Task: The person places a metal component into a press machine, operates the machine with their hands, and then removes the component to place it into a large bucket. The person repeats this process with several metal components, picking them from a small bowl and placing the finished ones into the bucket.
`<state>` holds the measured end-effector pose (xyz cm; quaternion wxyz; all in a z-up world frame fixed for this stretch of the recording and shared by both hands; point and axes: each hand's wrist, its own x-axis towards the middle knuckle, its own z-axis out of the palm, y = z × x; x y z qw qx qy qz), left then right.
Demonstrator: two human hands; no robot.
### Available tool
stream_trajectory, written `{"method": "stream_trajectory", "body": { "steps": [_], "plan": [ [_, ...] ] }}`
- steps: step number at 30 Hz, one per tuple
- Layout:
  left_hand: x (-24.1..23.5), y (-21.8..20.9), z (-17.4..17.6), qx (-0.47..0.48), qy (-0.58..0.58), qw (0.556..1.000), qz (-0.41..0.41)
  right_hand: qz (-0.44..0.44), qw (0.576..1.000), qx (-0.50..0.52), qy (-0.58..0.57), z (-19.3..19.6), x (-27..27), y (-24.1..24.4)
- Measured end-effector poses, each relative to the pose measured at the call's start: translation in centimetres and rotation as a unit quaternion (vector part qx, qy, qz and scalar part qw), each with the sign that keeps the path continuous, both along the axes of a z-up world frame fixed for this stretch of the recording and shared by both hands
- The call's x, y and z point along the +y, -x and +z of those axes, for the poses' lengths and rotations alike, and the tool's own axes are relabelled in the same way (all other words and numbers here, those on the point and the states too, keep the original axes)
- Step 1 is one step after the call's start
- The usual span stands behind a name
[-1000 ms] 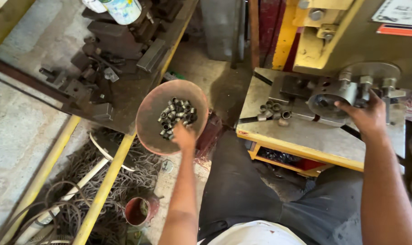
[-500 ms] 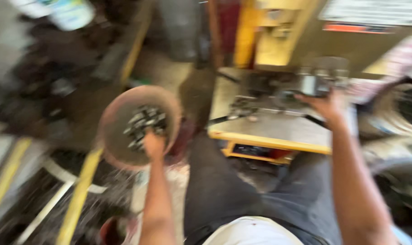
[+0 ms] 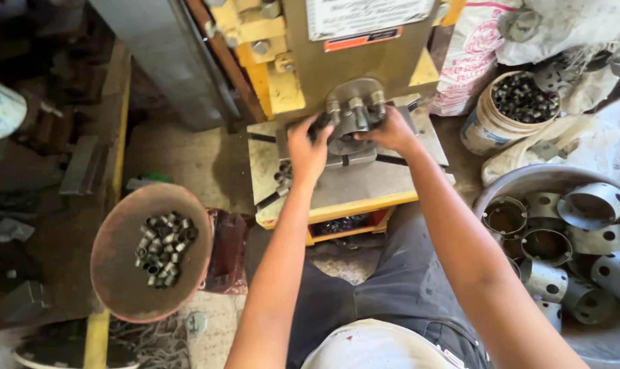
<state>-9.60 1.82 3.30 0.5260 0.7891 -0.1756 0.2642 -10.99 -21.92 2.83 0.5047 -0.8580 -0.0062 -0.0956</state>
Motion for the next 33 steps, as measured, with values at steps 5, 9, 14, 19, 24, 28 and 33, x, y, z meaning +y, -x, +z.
{"method": "stream_trajectory", "body": {
  "steps": [5, 9, 14, 19, 24, 28, 33],
  "plan": [
    [-3.0, -4.5, -0.8, 0.131, -0.025, 0.99, -0.052, -0.033, 0.992, 0.037, 0.116, 0.4, -1.3, -0.9],
    [-2.6, -5.9, -2.5, 0.153, -0.078, 0.983, -0.064, 0.034, 0.999, -0.033, 0.02, -0.3, -2.3, -1.3],
    [-3.0, -8.9, -4.1, 0.136, -0.246, 0.959, -0.048, 0.033, 0.999, 0.0, 0.025, -0.4, -2.7, -1.5],
    [-2.6, -9.6, -3.6, 0.141, -0.295, 0.943, -0.066, 0.006, 1.0, -0.011, 0.029, 0.0, -2.6, -1.1],
    [-4.0, -6.7, -1.4, 0.181, -0.043, 0.969, -0.16, 0.033, 0.999, 0.0, 0.024, 0.5, -2.6, -1.2],
    [-5.1, -5.3, -0.5, 0.13, 0.016, 0.975, -0.178, 0.021, 0.999, 0.013, 0.047, 0.6, -2.7, -0.9],
    [-4.0, -7.8, -2.6, 0.239, -0.195, 0.949, -0.07, 0.05, 0.999, 0.011, 0.017, 0.4, -2.6, -1.1]
  ]
}}
